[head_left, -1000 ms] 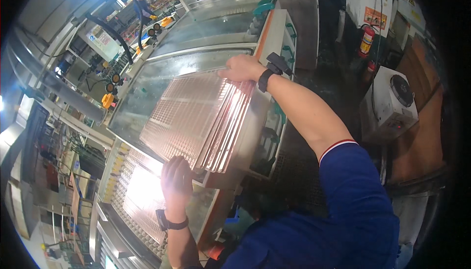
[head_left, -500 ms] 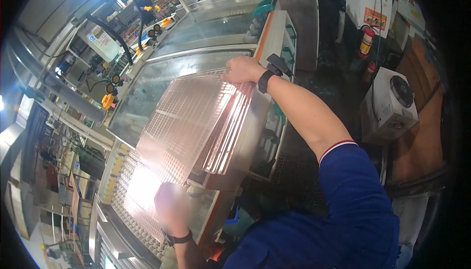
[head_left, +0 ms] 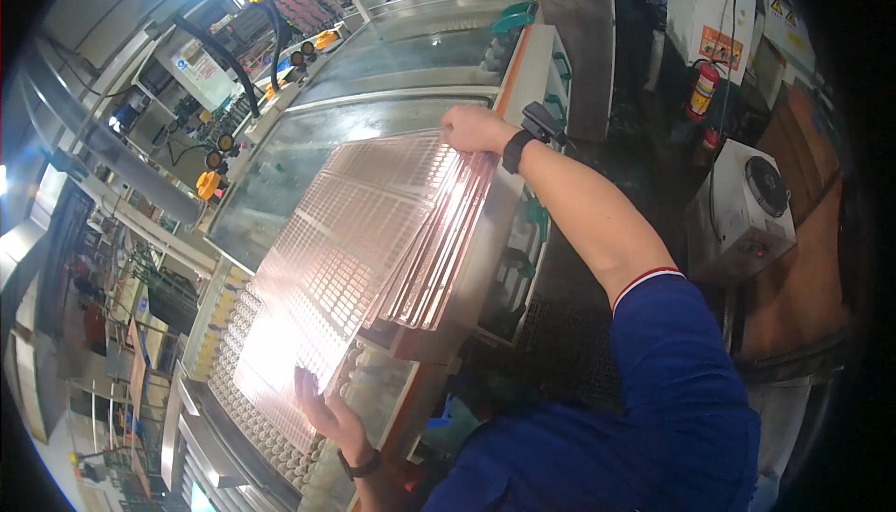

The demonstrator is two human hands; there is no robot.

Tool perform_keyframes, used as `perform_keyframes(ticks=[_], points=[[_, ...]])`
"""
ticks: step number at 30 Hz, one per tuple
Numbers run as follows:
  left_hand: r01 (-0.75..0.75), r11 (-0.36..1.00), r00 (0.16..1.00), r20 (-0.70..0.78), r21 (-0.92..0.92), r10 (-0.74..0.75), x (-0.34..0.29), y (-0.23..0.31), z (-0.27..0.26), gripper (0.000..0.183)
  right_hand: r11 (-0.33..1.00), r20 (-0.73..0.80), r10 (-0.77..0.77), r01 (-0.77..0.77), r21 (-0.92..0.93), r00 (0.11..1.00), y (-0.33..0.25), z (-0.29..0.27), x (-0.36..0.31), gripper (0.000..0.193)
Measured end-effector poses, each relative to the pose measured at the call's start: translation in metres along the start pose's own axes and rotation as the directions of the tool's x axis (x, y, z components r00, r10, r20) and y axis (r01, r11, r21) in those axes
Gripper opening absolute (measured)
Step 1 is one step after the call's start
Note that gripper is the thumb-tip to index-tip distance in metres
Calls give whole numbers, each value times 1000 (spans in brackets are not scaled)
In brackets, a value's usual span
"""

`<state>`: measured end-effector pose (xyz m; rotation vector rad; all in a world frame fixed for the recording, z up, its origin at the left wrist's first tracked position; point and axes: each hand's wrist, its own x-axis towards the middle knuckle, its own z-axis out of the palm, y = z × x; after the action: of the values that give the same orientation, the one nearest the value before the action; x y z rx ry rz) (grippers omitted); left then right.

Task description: Handling and placing metal grid sheets onto a machine processing bed for fabrication.

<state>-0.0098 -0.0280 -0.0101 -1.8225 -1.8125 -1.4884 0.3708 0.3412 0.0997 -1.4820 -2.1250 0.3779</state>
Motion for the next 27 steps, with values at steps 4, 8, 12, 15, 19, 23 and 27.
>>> perform_keyframes(ticks=[4, 8, 12, 15, 19, 23, 27], points=[[294, 895, 942, -54, -336, -330, 1, 2, 8, 46, 998, -41, -64, 63, -30, 997, 8, 5, 3, 31], [473, 572, 769, -3, -670, -639, 8, 4, 13, 53, 997, -50, -63, 62, -38, 997, 5, 4, 1, 30], [456, 277, 784, 235, -846, -574, 19, 17, 10, 47, 1000, -5, 0, 0, -19, 1000, -5, -3, -4, 30], [457, 140, 766, 308, -879, -564, 20, 19, 10, 36, 1000, -24, 5, -6, -30, 1000, -5, -2, -4, 30], [513, 111, 681, 326, -851, -656, 22, 21, 12, 26, 998, -35, 13, -15, -68, 999, -1, 0, -3, 31], [540, 154, 685, 326, -828, -652, 19, 17, 11, 27, 997, 9, 73, -73, -33, 997, -15, -10, -12, 38], [545, 123, 663, 336, -829, -668, 17, 11, 9, 29, 995, 19, 79, -77, -66, 997, -19, -12, -13, 53]])
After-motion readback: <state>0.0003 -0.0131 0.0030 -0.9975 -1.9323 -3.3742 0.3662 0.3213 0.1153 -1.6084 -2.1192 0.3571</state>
